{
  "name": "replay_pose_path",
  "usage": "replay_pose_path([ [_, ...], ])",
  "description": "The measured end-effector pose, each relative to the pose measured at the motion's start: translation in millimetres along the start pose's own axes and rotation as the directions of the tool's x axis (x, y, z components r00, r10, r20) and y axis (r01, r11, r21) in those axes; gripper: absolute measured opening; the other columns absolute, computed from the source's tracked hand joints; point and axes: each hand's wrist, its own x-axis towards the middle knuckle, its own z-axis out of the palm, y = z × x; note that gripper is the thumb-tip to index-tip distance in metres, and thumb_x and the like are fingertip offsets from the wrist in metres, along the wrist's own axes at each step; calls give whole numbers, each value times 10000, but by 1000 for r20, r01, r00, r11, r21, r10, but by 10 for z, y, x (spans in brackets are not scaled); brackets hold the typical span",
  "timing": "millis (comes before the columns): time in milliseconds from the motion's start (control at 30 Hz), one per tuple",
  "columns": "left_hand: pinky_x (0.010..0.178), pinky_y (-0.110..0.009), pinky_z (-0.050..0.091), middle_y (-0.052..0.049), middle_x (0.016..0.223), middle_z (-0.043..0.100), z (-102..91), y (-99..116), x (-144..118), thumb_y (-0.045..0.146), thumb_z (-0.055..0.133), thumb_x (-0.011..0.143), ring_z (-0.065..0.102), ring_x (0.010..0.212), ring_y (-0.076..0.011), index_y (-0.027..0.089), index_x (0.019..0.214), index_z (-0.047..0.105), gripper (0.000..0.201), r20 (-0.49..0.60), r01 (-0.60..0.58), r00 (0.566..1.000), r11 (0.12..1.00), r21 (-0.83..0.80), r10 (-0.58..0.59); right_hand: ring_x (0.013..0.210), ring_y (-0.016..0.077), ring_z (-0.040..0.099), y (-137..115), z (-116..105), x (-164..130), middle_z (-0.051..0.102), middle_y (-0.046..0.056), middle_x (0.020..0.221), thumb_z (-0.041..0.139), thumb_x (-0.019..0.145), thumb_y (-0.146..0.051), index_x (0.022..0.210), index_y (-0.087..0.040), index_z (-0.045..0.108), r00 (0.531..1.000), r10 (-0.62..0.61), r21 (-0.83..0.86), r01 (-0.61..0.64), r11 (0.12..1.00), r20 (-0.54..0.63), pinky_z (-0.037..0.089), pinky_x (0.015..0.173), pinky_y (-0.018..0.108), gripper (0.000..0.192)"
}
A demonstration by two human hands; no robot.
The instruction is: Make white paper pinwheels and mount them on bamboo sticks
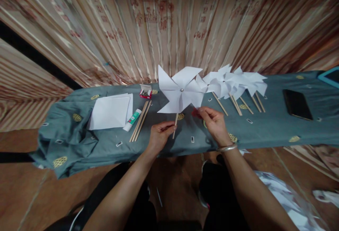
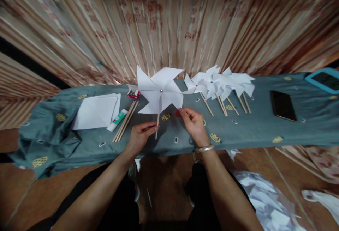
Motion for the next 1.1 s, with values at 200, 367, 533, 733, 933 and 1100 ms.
replay_pose_path([
  [200, 722, -288, 536, -36, 780, 771, -1, -19, 9, 260, 812, 561, 690, 712, -176, 199, 767, 792, 216, 9, -20, 1000, 999, -30, 20, 748, 220, 677, 9, 35, -55, 748, 18, 726, 647, 777, -621, 770, -235, 771, 996, -9, -39, 13, 999, 91, 505, 769, 365, 405],
  [367, 724, -293, 539, -40, 778, 768, 5, -22, 11, 256, 820, 543, 688, 717, -181, 193, 764, 792, 231, 1, -13, 1000, 999, -44, 13, 753, 216, 675, 46, 60, -73, 750, 20, 756, 615, 809, -618, 772, -235, 771, 990, -23, -72, 33, 997, 136, 509, 766, 362, 416],
  [533, 702, -273, 530, -26, 749, 764, 18, -3, 4, 248, 805, 539, 677, 692, -165, 193, 743, 790, 212, 3, -25, 1000, 999, -37, 25, 753, 229, 691, 11, 117, -109, 762, 35, 780, 606, 803, -635, 778, -224, 766, 983, -40, -115, 62, 991, 181, 539, 761, 375, 442],
  [733, 711, -269, 525, -25, 760, 767, 24, -3, -2, 256, 797, 541, 671, 695, -161, 193, 752, 792, 220, 10, -27, 1000, 999, -32, 27, 800, 234, 715, -38, 175, -169, 771, 26, 805, 565, 834, -630, 796, -238, 751, 969, -57, -156, 97, 983, 239, 561, 777, 376, 436],
  [933, 711, -270, 524, -23, 764, 769, 29, -10, -12, 261, 788, 556, 671, 699, -163, 201, 767, 795, 220, 32, -23, 999, 999, -28, 24, 785, 219, 702, -58, 192, -190, 755, 21, 784, 498, 900, -583, 797, -223, 734, 947, -108, -228, 182, 957, 303, 539, 762, 345, 442],
  [1100, 713, -270, 523, -26, 771, 769, 38, -24, -14, 255, 791, 553, 672, 700, -164, 196, 763, 794, 219, 40, -24, 999, 999, -38, 26, 799, 217, 691, -69, 197, -209, 722, 26, 745, 444, 945, -525, 797, -203, 709, 929, -129, -313, 244, 918, 346, 513, 770, 321, 442],
])
